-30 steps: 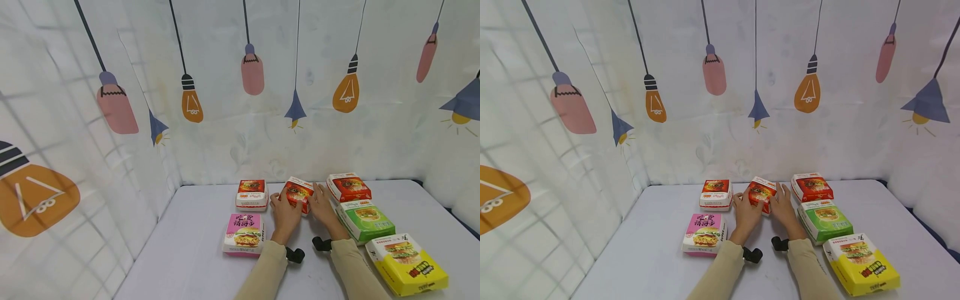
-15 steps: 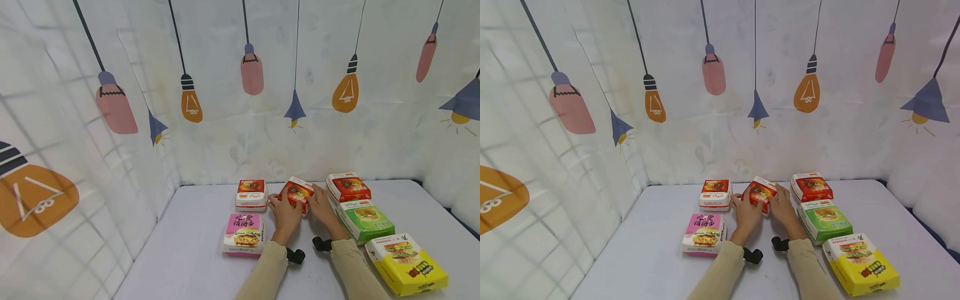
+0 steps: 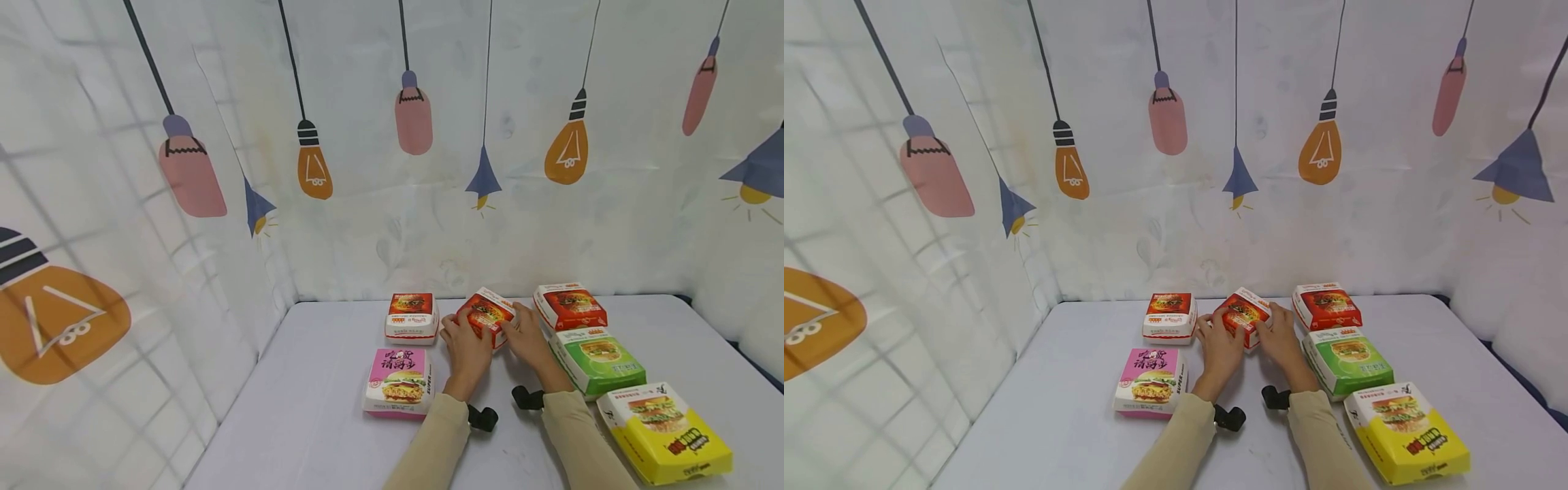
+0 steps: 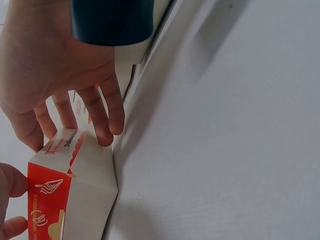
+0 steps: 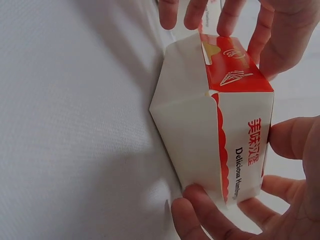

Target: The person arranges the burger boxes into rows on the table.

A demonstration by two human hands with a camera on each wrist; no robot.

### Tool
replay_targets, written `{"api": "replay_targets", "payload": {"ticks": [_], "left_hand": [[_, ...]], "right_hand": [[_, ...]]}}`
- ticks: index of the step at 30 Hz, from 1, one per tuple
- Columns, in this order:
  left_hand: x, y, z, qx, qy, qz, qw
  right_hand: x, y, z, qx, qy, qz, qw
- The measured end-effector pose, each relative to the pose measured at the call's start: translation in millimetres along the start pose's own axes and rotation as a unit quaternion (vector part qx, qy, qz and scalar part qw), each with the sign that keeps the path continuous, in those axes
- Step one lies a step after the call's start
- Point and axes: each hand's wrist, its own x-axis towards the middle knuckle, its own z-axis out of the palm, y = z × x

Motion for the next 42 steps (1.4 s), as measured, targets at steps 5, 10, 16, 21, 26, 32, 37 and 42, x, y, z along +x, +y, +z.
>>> {"api": "replay_targets", "payload": {"ticks": [5, 10, 16, 21, 26, 32, 37, 42], "left_hand": [[0.3, -1.2, 0.6, -0.016, -0.010, -0.001, 0.9998], [0.9, -2.8, 0.4, -0.027, -0.023, -0.002, 0.9994], [1.1, -4.7, 1.2, -0.029, -0.042, -0.004, 0.9987], [0.9, -5.3, 1.6, -0.029, -0.062, -0.012, 0.9976], [0.2, -4.3, 0.0, -0.040, -0.068, -0.015, 0.9967], [-0.2, -2.8, -2.5, -0.065, -0.055, -0.013, 0.9962], [0.9, -1.6, -4.3, -0.084, -0.025, -0.011, 0.9961], [2.0, 0.0, -5.6, -0.082, -0.019, -0.023, 0.9962]], "right_hand": [[-2.7, -3.4, -0.7, -0.003, 0.004, 0.007, 1.0000], [-3.8, -5.9, -1.0, 0.002, 0.011, 0.002, 0.9999], [-2.9, -6.7, -1.6, 0.006, 0.019, -0.002, 0.9998], [-2.6, -7.7, -2.3, 0.006, 0.028, 0.005, 0.9996], [-2.1, -6.0, -5.4, -0.007, 0.039, 0.006, 0.9992], [-2.5, -5.9, -9.2, -0.015, 0.038, 0.013, 0.9991], [-3.0, -8.0, -8.9, -0.022, 0.035, 0.028, 0.9988], [-1.9, -9.1, -8.4, -0.023, 0.031, 0.043, 0.9983]]}}
